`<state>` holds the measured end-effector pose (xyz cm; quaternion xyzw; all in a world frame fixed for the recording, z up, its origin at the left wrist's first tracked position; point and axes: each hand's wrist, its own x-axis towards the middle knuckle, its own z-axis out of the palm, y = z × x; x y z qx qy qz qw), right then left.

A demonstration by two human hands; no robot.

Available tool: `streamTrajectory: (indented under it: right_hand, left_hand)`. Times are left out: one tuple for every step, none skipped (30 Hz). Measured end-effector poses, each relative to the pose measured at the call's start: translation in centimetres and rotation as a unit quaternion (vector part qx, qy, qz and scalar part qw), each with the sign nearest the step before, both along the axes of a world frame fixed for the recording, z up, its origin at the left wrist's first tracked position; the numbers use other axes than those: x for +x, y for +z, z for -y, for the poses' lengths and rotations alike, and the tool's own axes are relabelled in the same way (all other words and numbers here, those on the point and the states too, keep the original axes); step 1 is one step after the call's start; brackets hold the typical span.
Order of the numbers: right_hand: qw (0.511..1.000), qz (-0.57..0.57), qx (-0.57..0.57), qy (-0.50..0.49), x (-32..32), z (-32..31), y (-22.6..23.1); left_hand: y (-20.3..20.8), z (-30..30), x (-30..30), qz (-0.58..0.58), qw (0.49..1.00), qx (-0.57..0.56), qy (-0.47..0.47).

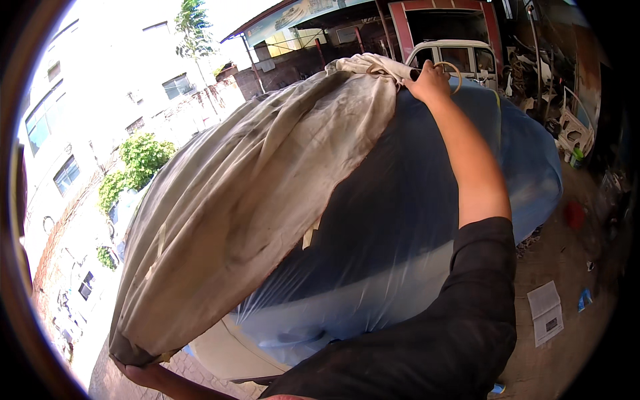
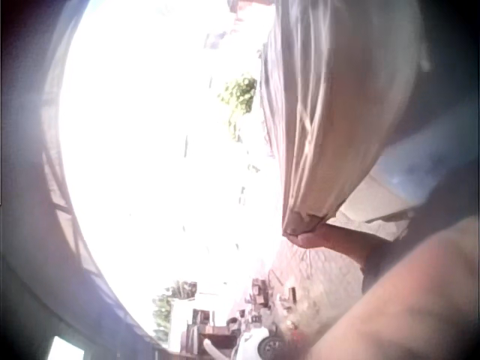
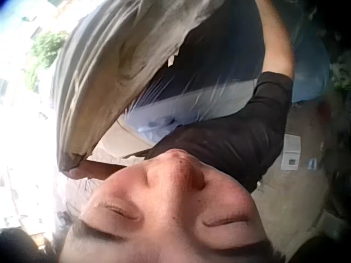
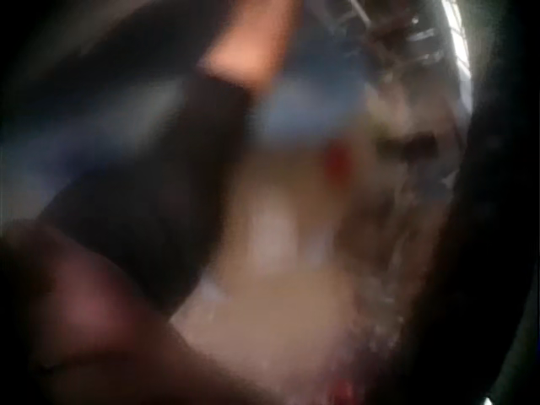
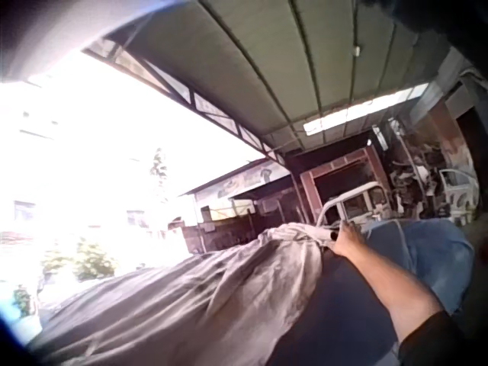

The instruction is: The person secures a blue plastic sheet and a beige tarp over a car using masking tape. They walk around the vehicle, smoothing the plastic and applying strips of tape to hold the cover in place.

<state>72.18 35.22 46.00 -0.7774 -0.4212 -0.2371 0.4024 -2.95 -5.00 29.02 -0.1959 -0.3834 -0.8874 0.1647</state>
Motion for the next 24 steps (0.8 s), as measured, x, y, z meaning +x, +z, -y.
streamTrajectory:
  right_hand:
    - [0.999, -0.013, -0.024, 0.026, 0.8, -1.2, 0.1]
    - [0.998, -0.015, -0.050, 0.041, 1.7, -1.9, 0.8]
    - [0.995, -0.027, -0.076, 0.067, 2.3, -3.1, 0.8]
    - [0.995, -0.033, -0.060, 0.076, 2.2, -4.2, 1.0]
    - [0.988, -0.075, -0.003, 0.133, 3.1, -4.8, 1.5]
    - [0.988, -0.084, 0.018, 0.126, 4.4, -5.0, 2.1]
    - [0.988, -0.092, 0.039, 0.118, 6.0, -5.1, 2.8]
    - [0.989, -0.101, 0.059, 0.091, 7.5, -4.7, 3.8]
    - [0.988, -0.117, 0.079, 0.070, 9.1, -4.6, 4.6]
    - [0.984, -0.139, 0.094, 0.065, 11.3, -4.3, 5.6]
    - [0.979, -0.162, 0.107, 0.063, 13.5, -3.8, 6.0]
    - [0.953, -0.214, 0.193, 0.094, 15.9, -2.8, 5.6]
    - [0.916, -0.297, 0.244, 0.115, 21.4, -3.8, 5.9]
    - [0.879, -0.333, 0.309, 0.143, 28.3, -2.6, 5.8]
    - [0.843, -0.387, 0.349, 0.136, 32.3, -1.0, 4.4]
    - [0.830, -0.424, 0.355, 0.076, 35.8, 0.5, 1.7]
    - [0.813, -0.449, 0.371, 0.015, 40.3, 3.4, 0.4]
    - [0.817, -0.474, 0.328, 0.024, 47.3, 10.1, 0.2]
    - [0.749, -0.537, 0.384, 0.055, 47.7, 11.0, -5.5]
    - [0.724, -0.566, 0.392, 0.048, 47.4, 10.9, -10.4]
    - [0.715, -0.577, 0.393, 0.025, 47.6, 11.6, -13.5]
    - [0.718, -0.579, 0.386, -0.010, 47.5, 11.9, -16.5]
    - [0.720, -0.579, 0.380, -0.045, 47.3, 12.2, -19.2]
    - [0.728, -0.573, 0.369, -0.078, 47.0, 12.4, -21.0]
  left_hand:
    - [-0.6, 1.6, -2.0, -0.067, 0.996, -0.037, 0.054]
    - [-1.1, 2.3, -3.8, -0.030, 0.999, -0.003, 0.013]
    - [-0.4, 4.2, -5.9, -0.004, 0.999, 0.030, -0.017]
    - [-1.4, 6.3, -9.9, -0.004, 0.999, -0.021, 0.024]
    - [-2.9, 7.6, -13.9, 0.002, 0.996, -0.072, 0.058]
    - [-2.8, 7.4, -14.3, -0.007, 0.964, -0.213, 0.158]
    - [-2.9, 7.2, -14.6, -0.009, 0.903, -0.339, 0.264]
    - [-3.5, 6.9, -15.7, 0.003, 0.872, -0.379, 0.310]
    - [-3.4, 6.6, -16.1, 0.023, 0.870, -0.376, 0.319]
    - [-3.4, 6.8, -16.7, 0.048, 0.869, -0.366, 0.329]
    - [-3.2, 7.4, -17.2, 0.073, 0.867, -0.358, 0.338]
    - [-2.8, 7.3, -17.6, 0.090, 0.868, -0.351, 0.341]
    - [-3.2, 7.2, -18.3, 0.115, 0.865, -0.346, 0.345]
    - [-4.2, 5.6, -19.0, 0.137, 0.867, -0.343, 0.333]
    - [-4.0, 5.9, -19.3, 0.155, 0.864, -0.340, 0.338]
    - [-3.8, 6.2, -19.5, 0.175, 0.861, -0.332, 0.345]
    - [-4.7, 5.4, -20.1, 0.194, 0.861, -0.328, 0.338]
    - [-8.2, 2.0, -21.1, 0.225, 0.866, -0.327, 0.304]
    - [-6.9, 3.0, -20.7, 0.230, 0.862, -0.321, 0.318]
    - [-5.5, 3.8, -20.4, 0.232, 0.858, -0.318, 0.330]
    - [-5.4, 3.8, -20.4, 0.243, 0.856, -0.312, 0.332]
    - [-5.9, 3.6, -20.4, 0.256, 0.853, -0.311, 0.332]
    - [-6.2, 3.2, -20.3, 0.265, 0.851, -0.310, 0.330]
    - [-6.8, 2.8, -20.2, 0.277, 0.849, -0.307, 0.329]
